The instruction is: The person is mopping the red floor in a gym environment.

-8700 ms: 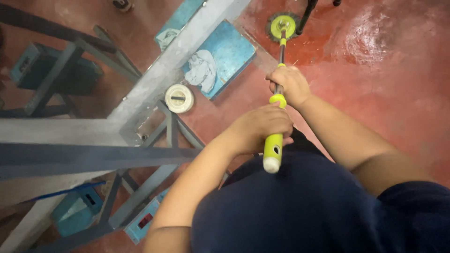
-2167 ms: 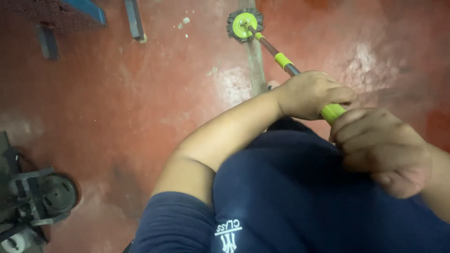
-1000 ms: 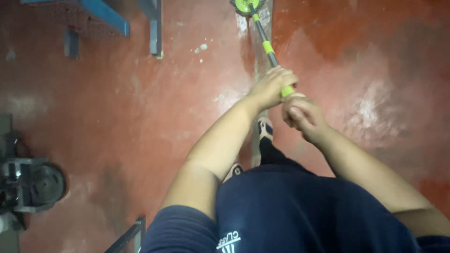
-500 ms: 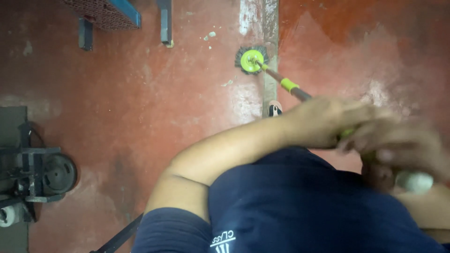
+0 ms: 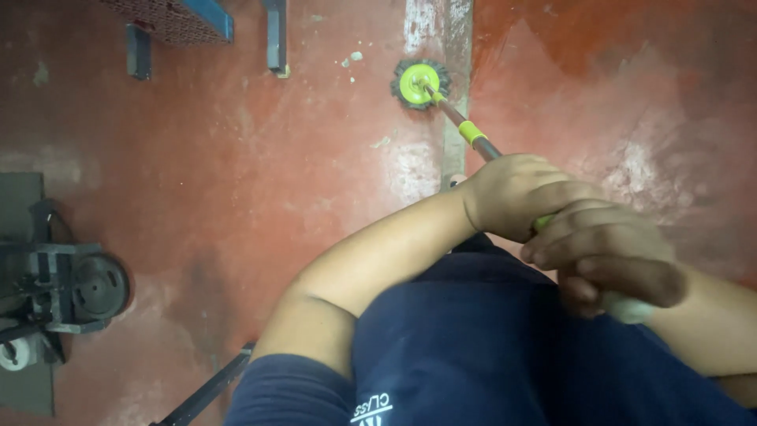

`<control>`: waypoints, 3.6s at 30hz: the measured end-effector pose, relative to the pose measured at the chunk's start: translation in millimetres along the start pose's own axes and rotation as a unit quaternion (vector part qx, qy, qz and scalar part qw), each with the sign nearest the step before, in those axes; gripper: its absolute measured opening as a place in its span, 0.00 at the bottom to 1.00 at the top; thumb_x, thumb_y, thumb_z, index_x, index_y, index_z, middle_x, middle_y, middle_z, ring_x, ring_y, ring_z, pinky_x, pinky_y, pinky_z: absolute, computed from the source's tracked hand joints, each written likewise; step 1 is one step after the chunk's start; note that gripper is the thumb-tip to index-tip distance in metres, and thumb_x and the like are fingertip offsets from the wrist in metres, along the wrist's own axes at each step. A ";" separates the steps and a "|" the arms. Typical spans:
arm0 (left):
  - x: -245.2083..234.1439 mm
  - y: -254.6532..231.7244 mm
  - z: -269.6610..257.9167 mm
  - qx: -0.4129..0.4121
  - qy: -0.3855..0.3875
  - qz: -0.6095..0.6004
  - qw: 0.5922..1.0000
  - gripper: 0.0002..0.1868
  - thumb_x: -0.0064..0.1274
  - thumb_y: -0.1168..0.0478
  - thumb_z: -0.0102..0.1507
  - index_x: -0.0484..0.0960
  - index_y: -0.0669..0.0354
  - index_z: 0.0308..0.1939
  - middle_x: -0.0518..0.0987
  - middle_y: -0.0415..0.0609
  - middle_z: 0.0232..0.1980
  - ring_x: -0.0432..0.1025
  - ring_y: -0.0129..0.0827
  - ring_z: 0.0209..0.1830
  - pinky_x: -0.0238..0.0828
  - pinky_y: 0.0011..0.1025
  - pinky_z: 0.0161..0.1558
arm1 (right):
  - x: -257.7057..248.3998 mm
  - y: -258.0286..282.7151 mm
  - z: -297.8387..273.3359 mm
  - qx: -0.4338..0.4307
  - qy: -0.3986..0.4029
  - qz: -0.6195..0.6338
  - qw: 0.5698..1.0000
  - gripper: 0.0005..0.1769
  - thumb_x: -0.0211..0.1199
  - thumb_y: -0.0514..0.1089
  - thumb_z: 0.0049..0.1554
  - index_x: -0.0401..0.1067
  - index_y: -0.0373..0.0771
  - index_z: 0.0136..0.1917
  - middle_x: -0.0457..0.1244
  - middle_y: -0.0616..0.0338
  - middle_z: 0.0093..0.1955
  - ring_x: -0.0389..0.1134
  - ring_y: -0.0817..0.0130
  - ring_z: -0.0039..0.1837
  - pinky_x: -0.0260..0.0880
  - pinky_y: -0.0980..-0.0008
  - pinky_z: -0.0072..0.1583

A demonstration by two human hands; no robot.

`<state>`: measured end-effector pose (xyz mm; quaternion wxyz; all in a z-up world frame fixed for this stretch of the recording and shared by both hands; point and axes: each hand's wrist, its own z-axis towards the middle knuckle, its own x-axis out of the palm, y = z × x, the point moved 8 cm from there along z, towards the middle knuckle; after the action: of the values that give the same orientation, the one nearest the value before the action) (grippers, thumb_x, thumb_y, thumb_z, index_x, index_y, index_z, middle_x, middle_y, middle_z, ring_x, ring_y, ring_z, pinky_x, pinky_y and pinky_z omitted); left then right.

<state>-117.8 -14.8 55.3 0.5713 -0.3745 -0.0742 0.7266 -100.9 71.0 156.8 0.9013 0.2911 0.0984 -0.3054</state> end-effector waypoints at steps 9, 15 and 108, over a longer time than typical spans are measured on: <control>15.0 114.8 -15.7 0.032 -0.002 0.098 0.995 0.17 0.60 0.54 0.58 0.77 0.50 0.48 0.81 0.44 0.45 0.78 0.42 0.44 0.77 0.39 0.46 | -15.5 -97.9 -57.4 0.013 -0.104 -0.114 0.988 0.15 0.56 0.31 0.57 0.58 0.39 0.55 0.67 0.42 0.46 0.73 0.50 0.43 0.77 0.54 0.45; -15.6 176.7 -34.5 -0.107 0.029 0.112 0.988 0.17 0.58 0.54 0.56 0.79 0.54 0.47 0.77 0.48 0.47 0.74 0.47 0.50 0.72 0.41 0.53 | -5.7 -176.9 -78.8 0.104 -0.096 -0.133 0.981 0.05 0.59 0.35 0.60 0.65 0.37 0.49 0.68 0.45 0.53 0.71 0.50 0.55 0.74 0.54 0.56; -54.3 94.5 -111.9 -0.077 -0.004 0.201 0.977 0.08 0.58 0.57 0.62 0.74 0.52 0.35 0.75 0.45 0.37 0.74 0.41 0.41 0.70 0.39 0.47 | 82.5 -121.1 -14.0 0.017 0.079 0.090 0.993 0.06 0.56 0.38 0.55 0.73 0.37 0.43 0.67 0.54 0.40 0.72 0.53 0.44 0.76 0.54 0.57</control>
<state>-117.0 -130.4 -49.6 0.3827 -0.4218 -0.0552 0.8201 -108.9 -39.5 59.9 0.9095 0.3371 0.1372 -0.2006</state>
